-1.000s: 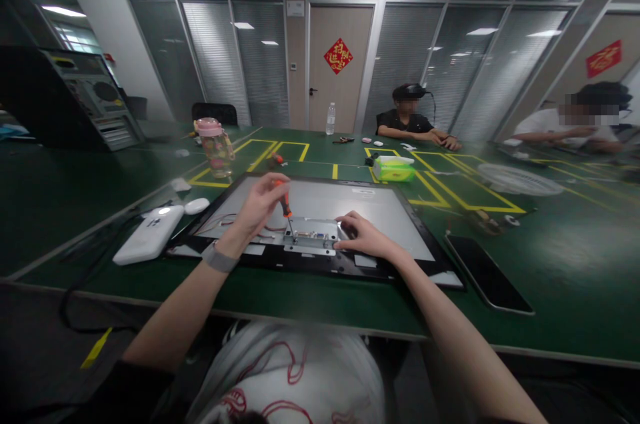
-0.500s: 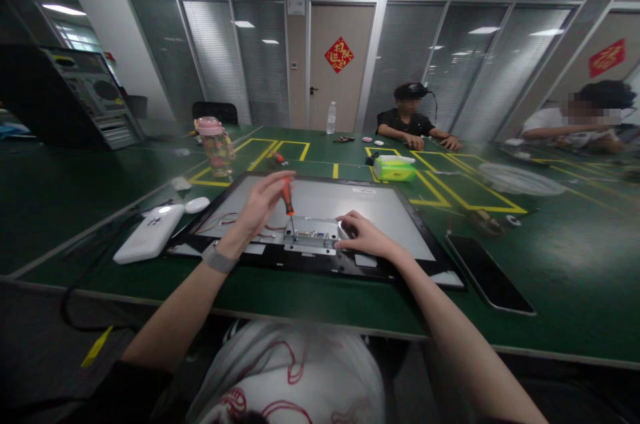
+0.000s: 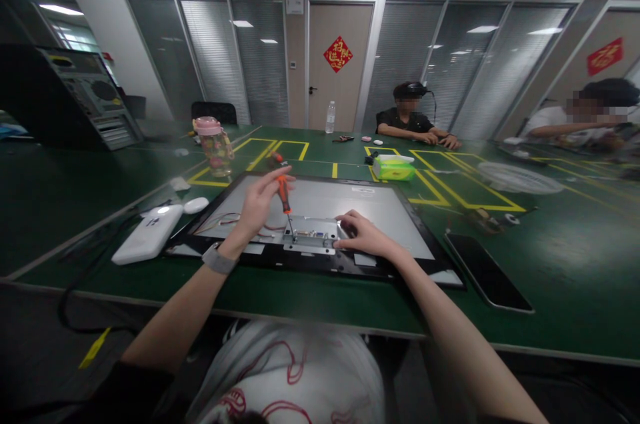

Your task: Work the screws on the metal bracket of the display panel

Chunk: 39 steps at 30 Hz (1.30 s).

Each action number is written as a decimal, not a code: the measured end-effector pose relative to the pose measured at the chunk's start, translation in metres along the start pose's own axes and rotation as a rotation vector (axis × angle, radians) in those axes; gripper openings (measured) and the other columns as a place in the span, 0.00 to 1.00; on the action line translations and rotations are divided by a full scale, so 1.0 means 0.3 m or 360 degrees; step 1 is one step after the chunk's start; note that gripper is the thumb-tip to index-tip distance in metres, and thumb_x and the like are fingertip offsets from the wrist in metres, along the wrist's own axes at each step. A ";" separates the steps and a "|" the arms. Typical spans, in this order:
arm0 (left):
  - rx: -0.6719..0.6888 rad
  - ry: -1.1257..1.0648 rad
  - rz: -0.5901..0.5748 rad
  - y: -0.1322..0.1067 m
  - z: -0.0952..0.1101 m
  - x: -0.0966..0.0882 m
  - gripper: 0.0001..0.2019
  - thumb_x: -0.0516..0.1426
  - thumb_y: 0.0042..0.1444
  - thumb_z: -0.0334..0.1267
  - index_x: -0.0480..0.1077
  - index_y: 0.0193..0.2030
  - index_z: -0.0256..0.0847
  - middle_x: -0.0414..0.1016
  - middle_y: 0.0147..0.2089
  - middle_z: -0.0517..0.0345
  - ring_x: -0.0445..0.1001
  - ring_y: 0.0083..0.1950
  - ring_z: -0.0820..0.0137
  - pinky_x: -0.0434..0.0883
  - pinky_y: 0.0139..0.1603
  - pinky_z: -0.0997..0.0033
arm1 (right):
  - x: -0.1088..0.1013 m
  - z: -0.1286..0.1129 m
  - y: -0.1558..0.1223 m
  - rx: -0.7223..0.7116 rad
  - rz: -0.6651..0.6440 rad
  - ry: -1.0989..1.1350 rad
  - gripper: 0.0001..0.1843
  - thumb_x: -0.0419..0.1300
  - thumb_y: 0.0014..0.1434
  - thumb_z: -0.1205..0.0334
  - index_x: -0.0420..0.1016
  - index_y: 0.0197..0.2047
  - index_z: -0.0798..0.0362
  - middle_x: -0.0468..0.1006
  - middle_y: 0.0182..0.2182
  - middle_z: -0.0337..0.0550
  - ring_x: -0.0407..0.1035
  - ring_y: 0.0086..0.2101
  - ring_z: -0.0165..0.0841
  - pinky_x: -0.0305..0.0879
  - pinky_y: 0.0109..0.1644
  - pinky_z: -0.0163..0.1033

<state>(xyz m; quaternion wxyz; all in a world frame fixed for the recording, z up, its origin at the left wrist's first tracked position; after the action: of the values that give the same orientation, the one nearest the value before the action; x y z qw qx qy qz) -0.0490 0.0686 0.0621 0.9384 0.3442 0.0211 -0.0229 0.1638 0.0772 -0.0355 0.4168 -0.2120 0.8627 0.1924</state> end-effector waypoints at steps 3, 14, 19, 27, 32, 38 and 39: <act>0.0067 0.0228 0.0103 -0.005 0.025 -0.016 0.12 0.58 0.55 0.38 0.75 0.45 0.40 0.73 0.36 0.56 0.71 0.37 0.71 0.68 0.40 0.72 | 0.000 0.000 0.000 0.0003 0.0002 0.0005 0.33 0.65 0.50 0.45 0.68 0.56 0.53 0.67 0.45 0.48 0.67 0.44 0.40 0.66 0.50 0.46; 0.0250 0.0470 0.0076 -0.019 0.064 -0.005 0.13 0.58 0.56 0.38 0.74 0.47 0.42 0.70 0.36 0.57 0.69 0.37 0.71 0.67 0.42 0.72 | -0.002 0.005 -0.002 0.0010 0.0013 0.0018 0.33 0.65 0.49 0.45 0.69 0.56 0.51 0.67 0.46 0.47 0.67 0.45 0.41 0.66 0.52 0.46; 0.0292 0.0543 -0.0012 -0.023 0.076 0.003 0.15 0.51 0.61 0.36 0.72 0.52 0.44 0.70 0.40 0.56 0.69 0.43 0.69 0.67 0.44 0.71 | 0.000 0.001 -0.004 0.0009 -0.0004 0.0027 0.33 0.65 0.50 0.46 0.68 0.56 0.52 0.66 0.46 0.48 0.67 0.45 0.41 0.66 0.52 0.46; 0.0396 0.0805 0.0006 -0.019 0.085 -0.023 0.12 0.58 0.56 0.38 0.74 0.47 0.41 0.68 0.33 0.59 0.65 0.32 0.73 0.65 0.37 0.73 | -0.002 0.001 -0.004 0.0027 0.0006 0.0060 0.34 0.65 0.49 0.45 0.69 0.56 0.52 0.67 0.46 0.48 0.67 0.46 0.41 0.65 0.53 0.46; 0.0320 0.0749 -0.0083 -0.018 0.075 -0.024 0.16 0.50 0.60 0.33 0.70 0.53 0.40 0.70 0.37 0.57 0.68 0.36 0.73 0.66 0.38 0.75 | 0.000 0.005 -0.005 0.0012 0.0012 0.0048 0.33 0.65 0.49 0.46 0.69 0.55 0.52 0.67 0.46 0.47 0.67 0.44 0.40 0.66 0.52 0.45; 0.0308 0.0774 0.0227 -0.003 0.090 -0.108 0.11 0.56 0.57 0.38 0.73 0.46 0.40 0.71 0.35 0.59 0.69 0.34 0.73 0.67 0.36 0.75 | -0.003 -0.013 -0.010 -0.0004 0.0006 -0.0006 0.33 0.64 0.51 0.46 0.67 0.57 0.53 0.68 0.46 0.48 0.68 0.44 0.40 0.66 0.52 0.45; 0.0306 0.0732 0.0301 -0.004 0.093 -0.134 0.11 0.56 0.57 0.39 0.72 0.46 0.40 0.71 0.36 0.58 0.70 0.35 0.73 0.67 0.37 0.75 | -0.011 -0.015 -0.015 -0.0003 0.0002 -0.0014 0.34 0.63 0.51 0.46 0.66 0.58 0.52 0.68 0.47 0.48 0.68 0.45 0.40 0.66 0.53 0.45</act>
<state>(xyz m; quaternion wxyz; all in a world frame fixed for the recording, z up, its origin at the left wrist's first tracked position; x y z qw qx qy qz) -0.0885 0.0509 0.0849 0.8698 0.4284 0.1993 0.1420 0.1651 0.0719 -0.0309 0.4203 -0.2111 0.8608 0.1944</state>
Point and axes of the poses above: each hand's wrist, its own y-axis towards the middle knuckle, its own x-axis out of the palm, z = x × y, the point moved 9 cm from there along y, towards the middle knuckle
